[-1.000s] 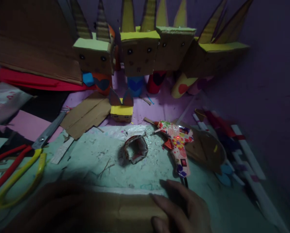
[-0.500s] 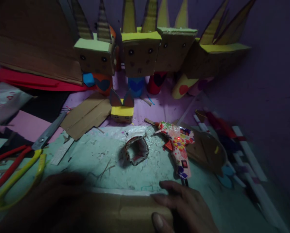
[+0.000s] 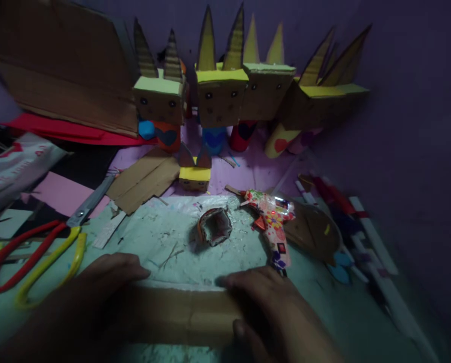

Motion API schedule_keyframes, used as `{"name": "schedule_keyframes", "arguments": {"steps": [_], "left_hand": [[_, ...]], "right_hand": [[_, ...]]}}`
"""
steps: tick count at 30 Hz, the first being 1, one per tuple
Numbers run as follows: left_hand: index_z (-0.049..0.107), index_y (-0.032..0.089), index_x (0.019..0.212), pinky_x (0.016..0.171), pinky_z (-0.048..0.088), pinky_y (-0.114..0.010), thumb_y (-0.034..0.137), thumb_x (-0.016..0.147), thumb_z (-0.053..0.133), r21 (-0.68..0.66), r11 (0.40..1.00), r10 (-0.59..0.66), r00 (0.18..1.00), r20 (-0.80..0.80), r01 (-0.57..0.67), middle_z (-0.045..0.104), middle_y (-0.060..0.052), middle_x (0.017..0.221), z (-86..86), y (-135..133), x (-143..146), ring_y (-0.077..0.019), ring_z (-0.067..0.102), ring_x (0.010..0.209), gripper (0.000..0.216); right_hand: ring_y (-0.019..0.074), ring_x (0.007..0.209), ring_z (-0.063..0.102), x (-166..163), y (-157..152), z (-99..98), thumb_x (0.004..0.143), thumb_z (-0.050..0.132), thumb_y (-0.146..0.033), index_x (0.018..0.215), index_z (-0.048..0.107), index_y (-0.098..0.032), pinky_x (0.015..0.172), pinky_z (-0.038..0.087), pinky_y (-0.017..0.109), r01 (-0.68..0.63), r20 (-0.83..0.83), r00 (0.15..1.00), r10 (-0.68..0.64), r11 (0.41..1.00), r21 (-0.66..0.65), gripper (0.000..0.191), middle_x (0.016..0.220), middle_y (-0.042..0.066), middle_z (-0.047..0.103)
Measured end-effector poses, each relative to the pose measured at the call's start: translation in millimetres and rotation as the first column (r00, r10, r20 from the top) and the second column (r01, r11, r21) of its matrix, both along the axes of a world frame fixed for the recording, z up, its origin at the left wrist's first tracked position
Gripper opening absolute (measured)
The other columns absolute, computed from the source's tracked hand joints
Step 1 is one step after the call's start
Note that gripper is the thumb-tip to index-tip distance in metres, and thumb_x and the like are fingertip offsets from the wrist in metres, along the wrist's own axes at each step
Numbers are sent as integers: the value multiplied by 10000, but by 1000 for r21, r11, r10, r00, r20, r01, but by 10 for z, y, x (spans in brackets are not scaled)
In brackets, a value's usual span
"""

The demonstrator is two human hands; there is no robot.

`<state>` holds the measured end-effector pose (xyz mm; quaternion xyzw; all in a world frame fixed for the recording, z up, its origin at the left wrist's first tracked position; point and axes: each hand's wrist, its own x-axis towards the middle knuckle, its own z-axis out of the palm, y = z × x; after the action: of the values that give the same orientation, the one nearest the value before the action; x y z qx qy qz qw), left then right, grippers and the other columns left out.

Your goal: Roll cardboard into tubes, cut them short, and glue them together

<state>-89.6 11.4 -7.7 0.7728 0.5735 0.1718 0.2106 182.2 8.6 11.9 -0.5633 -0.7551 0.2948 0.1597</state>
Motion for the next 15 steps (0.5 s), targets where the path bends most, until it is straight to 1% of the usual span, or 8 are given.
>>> {"name": "schedule_keyframes", "arguments": {"steps": [2,4,6,8,9,12,14,15], "left_hand": [[587,280,959,644,506,-314,173,625,506,-66,997,-37,999,-3,37,617,-16,994,44,15,12,-215,607,853,359],[602,276,946,636,497,-339,166,610,504,-126,991,-41,999,2,41,602,-24,977,70,19,23,-229,592,842,367],[589,268,997,680,493,-388,176,606,520,-111,994,-18,999,31,21,578,-44,1006,69,3,32,-256,568,889,408],[551,254,1060,747,477,-438,185,617,536,-16,1000,-3,998,68,4,532,-72,1079,51,-31,42,-283,529,968,450],[542,254,1059,771,464,-451,179,627,535,46,999,-7,997,75,4,507,-79,1109,40,-53,48,-289,508,996,438],[556,267,939,789,424,-444,109,674,493,220,974,-60,998,35,51,497,-57,1103,24,-129,66,-281,473,1011,316],[561,266,902,770,397,-423,81,739,459,293,950,-106,994,-15,106,551,-31,1018,25,-179,70,-262,473,962,267],[563,263,919,768,383,-417,79,778,441,323,937,-129,991,-40,135,579,-21,980,26,-203,68,-250,475,936,261]], "right_hand": [[200,929,668,-15,28,37,770,528,-212,1092,591,-282,750,574,307,-50,-10,999,49,998,-36,336,1037,34,693],[191,928,673,-14,40,54,762,525,-194,1113,576,-277,759,580,308,-69,8,998,70,997,-41,365,1060,37,685],[189,907,681,-14,38,72,757,526,-200,1112,571,-269,743,588,312,-70,33,997,70,998,-11,365,1052,42,687],[181,860,689,-28,26,105,757,517,-199,1095,569,-258,704,595,297,-80,49,996,79,996,25,347,1004,41,698],[173,836,690,-40,16,124,760,507,-187,1077,571,-252,680,596,280,-92,50,995,90,995,39,329,973,37,702],[166,859,673,-68,-31,156,769,470,-132,998,585,-239,683,579,265,-146,49,989,141,979,144,277,963,41,698],[186,899,653,-56,-87,121,775,479,-135,991,601,-235,706,559,297,-199,108,979,175,940,279,267,1002,50,691],[198,890,647,-41,-123,84,784,496,-163,1009,609,-234,700,548,314,-242,162,967,197,905,349,263,1007,51,693]]}}
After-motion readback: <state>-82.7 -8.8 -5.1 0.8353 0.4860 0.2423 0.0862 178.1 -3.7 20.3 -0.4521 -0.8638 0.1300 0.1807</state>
